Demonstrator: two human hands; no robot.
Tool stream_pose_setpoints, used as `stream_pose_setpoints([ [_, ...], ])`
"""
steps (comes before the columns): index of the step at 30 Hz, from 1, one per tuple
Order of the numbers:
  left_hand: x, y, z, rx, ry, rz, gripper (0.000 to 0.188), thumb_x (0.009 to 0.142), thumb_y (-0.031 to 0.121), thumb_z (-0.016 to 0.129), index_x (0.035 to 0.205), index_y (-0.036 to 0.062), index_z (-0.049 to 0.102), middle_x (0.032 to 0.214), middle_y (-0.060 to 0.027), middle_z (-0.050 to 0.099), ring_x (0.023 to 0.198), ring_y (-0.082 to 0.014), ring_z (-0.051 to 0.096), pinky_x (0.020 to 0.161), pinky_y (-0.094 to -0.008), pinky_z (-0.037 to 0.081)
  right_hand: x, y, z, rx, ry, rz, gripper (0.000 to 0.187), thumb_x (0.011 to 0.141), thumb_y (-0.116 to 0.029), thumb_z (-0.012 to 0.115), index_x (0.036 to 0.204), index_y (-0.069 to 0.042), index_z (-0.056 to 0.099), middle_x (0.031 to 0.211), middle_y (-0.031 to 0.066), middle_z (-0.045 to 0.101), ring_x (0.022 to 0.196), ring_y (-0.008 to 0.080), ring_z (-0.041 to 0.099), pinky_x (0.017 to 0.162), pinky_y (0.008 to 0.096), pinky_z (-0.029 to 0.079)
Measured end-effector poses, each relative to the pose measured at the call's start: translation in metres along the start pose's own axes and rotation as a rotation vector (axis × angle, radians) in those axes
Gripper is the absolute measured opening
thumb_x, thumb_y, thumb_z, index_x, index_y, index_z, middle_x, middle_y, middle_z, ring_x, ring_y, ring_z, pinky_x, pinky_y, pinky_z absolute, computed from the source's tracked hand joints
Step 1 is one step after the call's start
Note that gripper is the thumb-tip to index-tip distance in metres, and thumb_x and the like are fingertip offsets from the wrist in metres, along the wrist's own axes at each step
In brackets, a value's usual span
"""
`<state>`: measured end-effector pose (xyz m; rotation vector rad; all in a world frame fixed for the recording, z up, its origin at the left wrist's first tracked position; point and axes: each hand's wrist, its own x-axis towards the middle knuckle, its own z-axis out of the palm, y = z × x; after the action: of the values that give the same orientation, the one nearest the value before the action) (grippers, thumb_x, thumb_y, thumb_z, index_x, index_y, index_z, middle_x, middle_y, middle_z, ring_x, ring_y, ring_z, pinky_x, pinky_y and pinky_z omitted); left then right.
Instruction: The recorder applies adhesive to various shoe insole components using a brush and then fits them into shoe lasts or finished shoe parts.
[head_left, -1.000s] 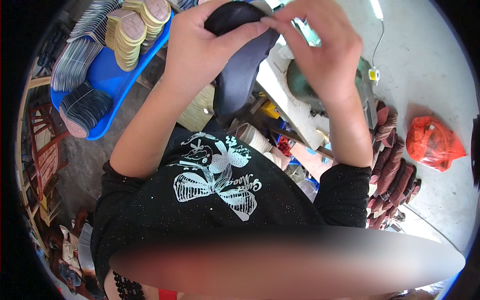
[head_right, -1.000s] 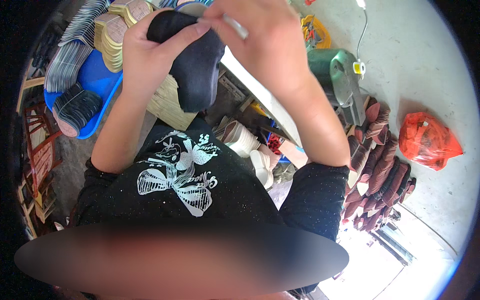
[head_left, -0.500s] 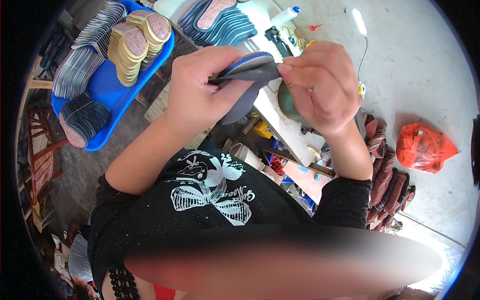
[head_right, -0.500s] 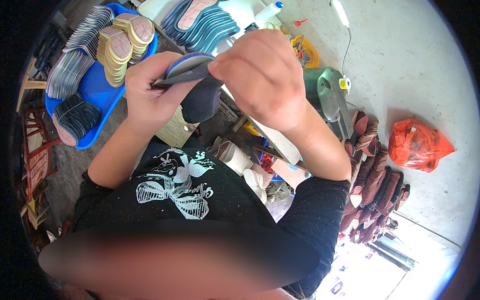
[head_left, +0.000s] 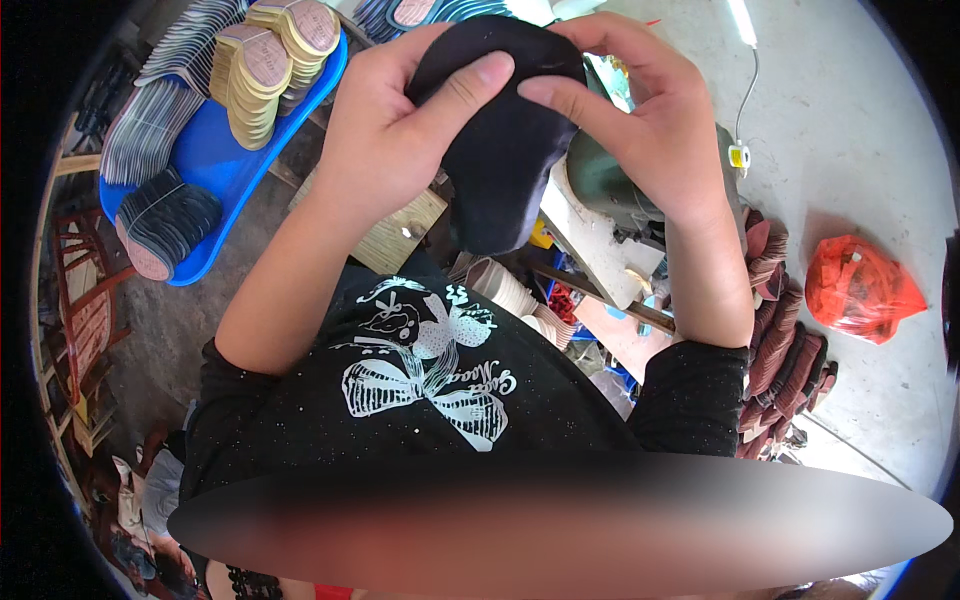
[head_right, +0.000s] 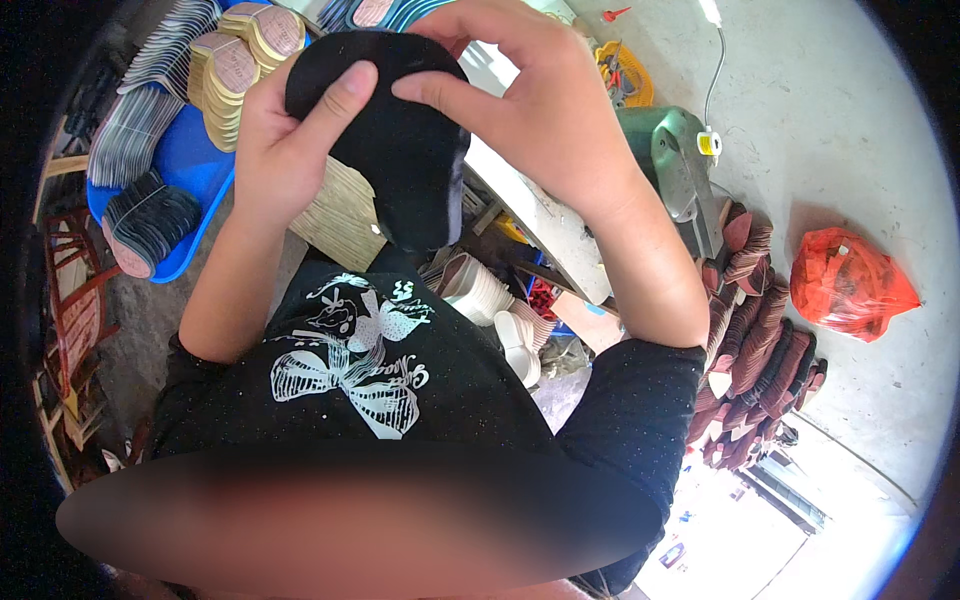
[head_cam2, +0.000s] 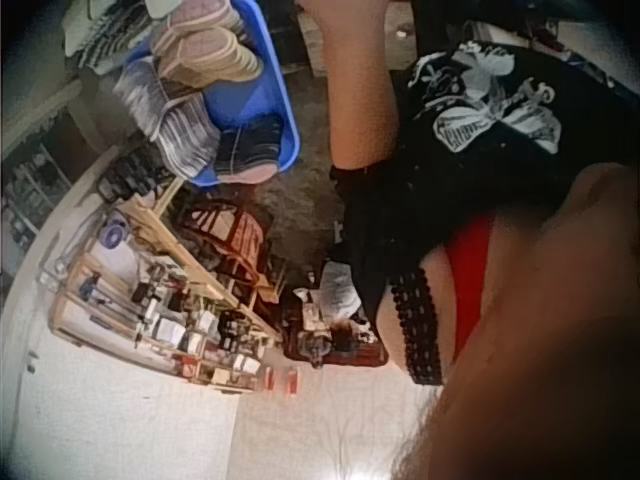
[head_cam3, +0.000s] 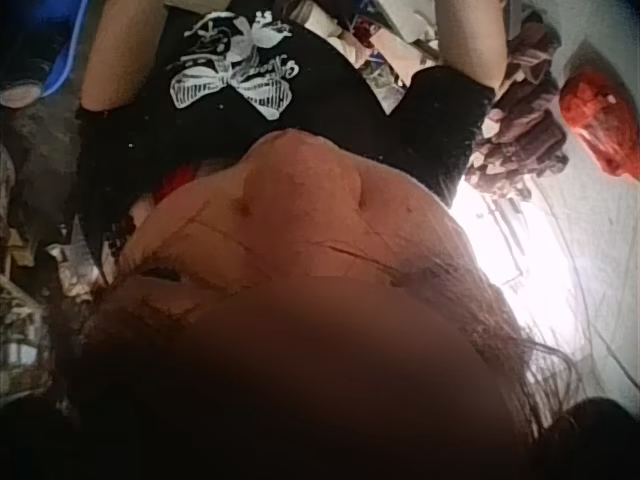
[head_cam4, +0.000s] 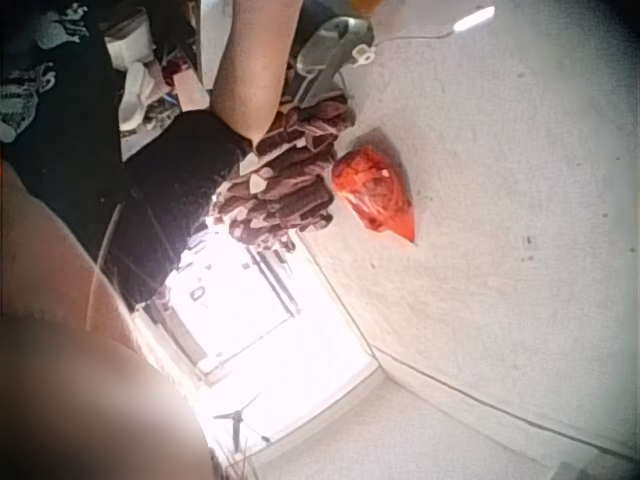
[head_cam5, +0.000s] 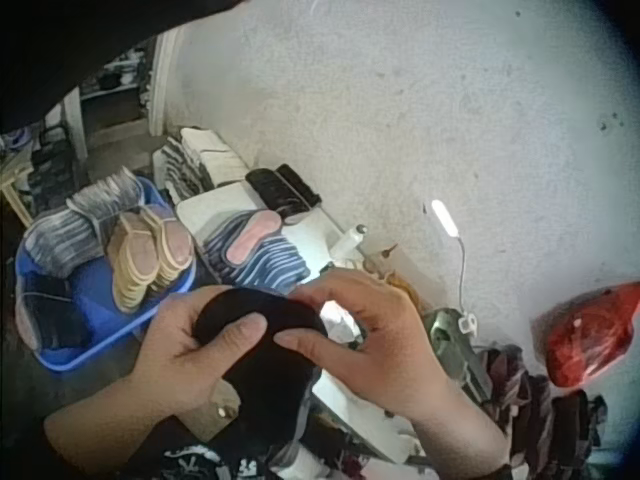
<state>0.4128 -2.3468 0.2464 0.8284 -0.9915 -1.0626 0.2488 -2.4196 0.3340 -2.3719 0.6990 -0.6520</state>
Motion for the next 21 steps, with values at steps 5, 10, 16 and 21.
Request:
stream_pose_setpoints([
  [5,0.002,-0.011,-0.008,0.007,-0.058,-0.070,0.025,0.096,0.019,0.061,0.112,-0.0006,0.064,0.096,-0.0051,0.070,0.083,-0.0102,0.066,0.073,-0.0230,0.053,-0.005,0.004,-0.001,0.009,0.066,0.084,0.018,0.081,-0.006,0.076,0.093,0.002,0.066,0.088,0.0086,0.066,0.081,0.0126,0.059,0.073,0.0269,0.047],
  [10,0.005,-0.014,-0.010,-0.031,-0.081,-0.049,0.026,0.097,0.020,0.059,0.113,-0.0003,0.062,0.097,-0.0048,0.069,0.084,-0.0099,0.066,0.073,-0.0225,0.053,-0.004,0.009,-0.007,0.070,0.032,0.166,0.014,0.085,-0.007,0.072,0.093,0.002,0.066,0.087,0.0073,0.065,0.080,0.0119,0.059,0.073,0.0258,0.046],
  [16,0.007,-0.013,0.002,-0.048,-0.095,-0.042,0.030,0.099,0.027,0.055,0.108,-0.0008,0.065,0.087,-0.0013,0.068,0.078,-0.0051,0.061,0.069,-0.0210,0.049,-0.001,0.015,-0.002,0.320,-0.031,0.306,0.019,0.087,-0.009,0.070,0.101,0.002,0.064,0.087,0.0064,0.065,0.080,0.0124,0.058,0.078,0.0281,0.046],
  [21,0.011,-0.017,-0.006,-0.002,-0.129,-0.080,0.034,0.101,0.030,0.051,0.104,-0.0003,0.066,0.085,0.0008,0.066,0.076,-0.0039,0.059,0.066,-0.0208,0.048,0.004,0.017,-0.002,0.146,-0.109,0.150,0.019,0.088,-0.009,0.068,0.101,0.004,0.063,0.086,0.0043,0.064,0.081,0.0115,0.057,0.080,0.0281,0.046],
])
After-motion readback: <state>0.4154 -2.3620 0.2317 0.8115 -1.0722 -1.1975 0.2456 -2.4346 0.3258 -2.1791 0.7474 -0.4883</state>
